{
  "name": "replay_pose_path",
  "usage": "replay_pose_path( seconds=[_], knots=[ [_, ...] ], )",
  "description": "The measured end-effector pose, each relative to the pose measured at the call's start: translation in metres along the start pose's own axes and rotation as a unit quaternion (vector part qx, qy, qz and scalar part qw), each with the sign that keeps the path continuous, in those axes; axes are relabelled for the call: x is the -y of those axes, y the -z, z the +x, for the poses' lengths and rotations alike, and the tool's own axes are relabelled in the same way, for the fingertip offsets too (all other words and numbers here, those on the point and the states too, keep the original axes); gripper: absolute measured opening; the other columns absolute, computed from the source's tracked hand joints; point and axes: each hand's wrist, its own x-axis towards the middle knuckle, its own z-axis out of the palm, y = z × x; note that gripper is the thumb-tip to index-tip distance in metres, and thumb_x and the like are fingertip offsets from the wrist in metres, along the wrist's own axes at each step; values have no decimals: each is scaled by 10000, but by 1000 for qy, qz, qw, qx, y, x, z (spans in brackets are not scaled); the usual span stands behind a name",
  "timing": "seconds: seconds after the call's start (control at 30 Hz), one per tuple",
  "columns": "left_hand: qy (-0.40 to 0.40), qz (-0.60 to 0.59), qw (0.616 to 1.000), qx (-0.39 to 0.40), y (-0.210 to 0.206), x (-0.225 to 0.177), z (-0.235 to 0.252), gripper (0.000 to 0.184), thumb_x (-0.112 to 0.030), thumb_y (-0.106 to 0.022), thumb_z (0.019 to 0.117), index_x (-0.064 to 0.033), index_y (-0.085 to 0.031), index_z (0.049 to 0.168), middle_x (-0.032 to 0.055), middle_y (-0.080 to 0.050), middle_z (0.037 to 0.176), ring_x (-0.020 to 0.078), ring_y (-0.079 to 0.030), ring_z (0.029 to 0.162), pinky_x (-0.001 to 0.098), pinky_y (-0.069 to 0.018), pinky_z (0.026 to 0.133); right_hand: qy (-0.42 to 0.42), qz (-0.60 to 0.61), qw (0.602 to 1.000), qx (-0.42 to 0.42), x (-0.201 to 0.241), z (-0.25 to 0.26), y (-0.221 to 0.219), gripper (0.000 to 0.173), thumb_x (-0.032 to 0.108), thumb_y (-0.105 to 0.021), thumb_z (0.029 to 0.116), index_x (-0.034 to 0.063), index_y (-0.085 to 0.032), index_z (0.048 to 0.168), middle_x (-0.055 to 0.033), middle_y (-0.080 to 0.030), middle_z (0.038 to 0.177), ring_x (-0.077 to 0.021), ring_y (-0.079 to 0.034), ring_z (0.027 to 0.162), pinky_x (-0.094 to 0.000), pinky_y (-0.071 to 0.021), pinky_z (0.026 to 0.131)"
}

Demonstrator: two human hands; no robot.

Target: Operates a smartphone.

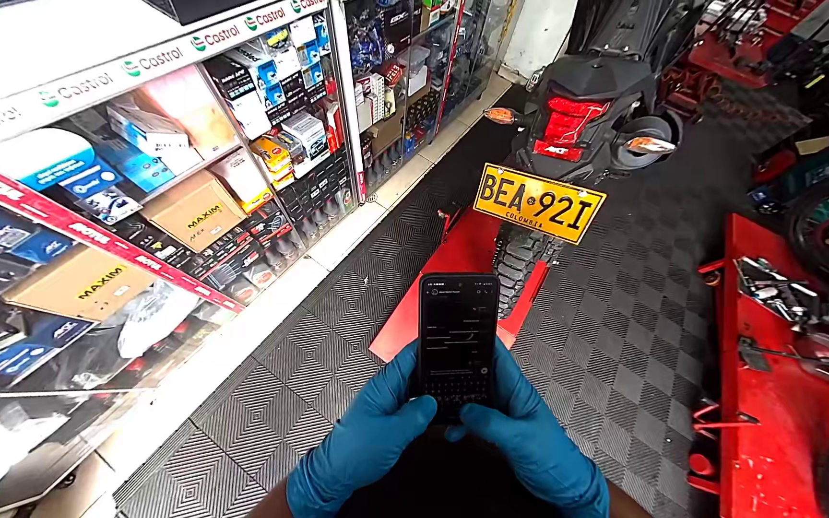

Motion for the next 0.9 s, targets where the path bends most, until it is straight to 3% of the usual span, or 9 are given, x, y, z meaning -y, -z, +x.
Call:
replay_pose_path(
  seconds=[0.43,0.7,0.9],
  knots=[
    [-15,6,1000,-17,-7,-1,2,462,-41,-588,993,-79,-504,1446,124,-688,1222,216,-682,1109,380,-563,984,5,12,1000,16,1,-2,3,659,-83,-447,958,116,-317,1573,-175,-616,1303,-290,-676,1092,-444,-614,847],
    [-24,8,1000,-9,-9,3,2,494,-7,-587,977,-77,-495,1457,121,-685,1235,215,-677,1123,385,-560,992,6,-6,1000,6,0,-2,3,741,-105,-544,917,111,-287,1577,-170,-634,1272,-281,-692,1045,-420,-617,837],
    [-15,4,1000,19,-7,3,0,548,46,-531,958,-64,-461,1490,115,-663,1287,211,-665,1148,388,-552,1006,-8,-5,1000,-24,2,-4,1,671,-21,-631,948,131,-364,1545,-166,-671,1202,-261,-706,988,-379,-620,792]
  ],
)
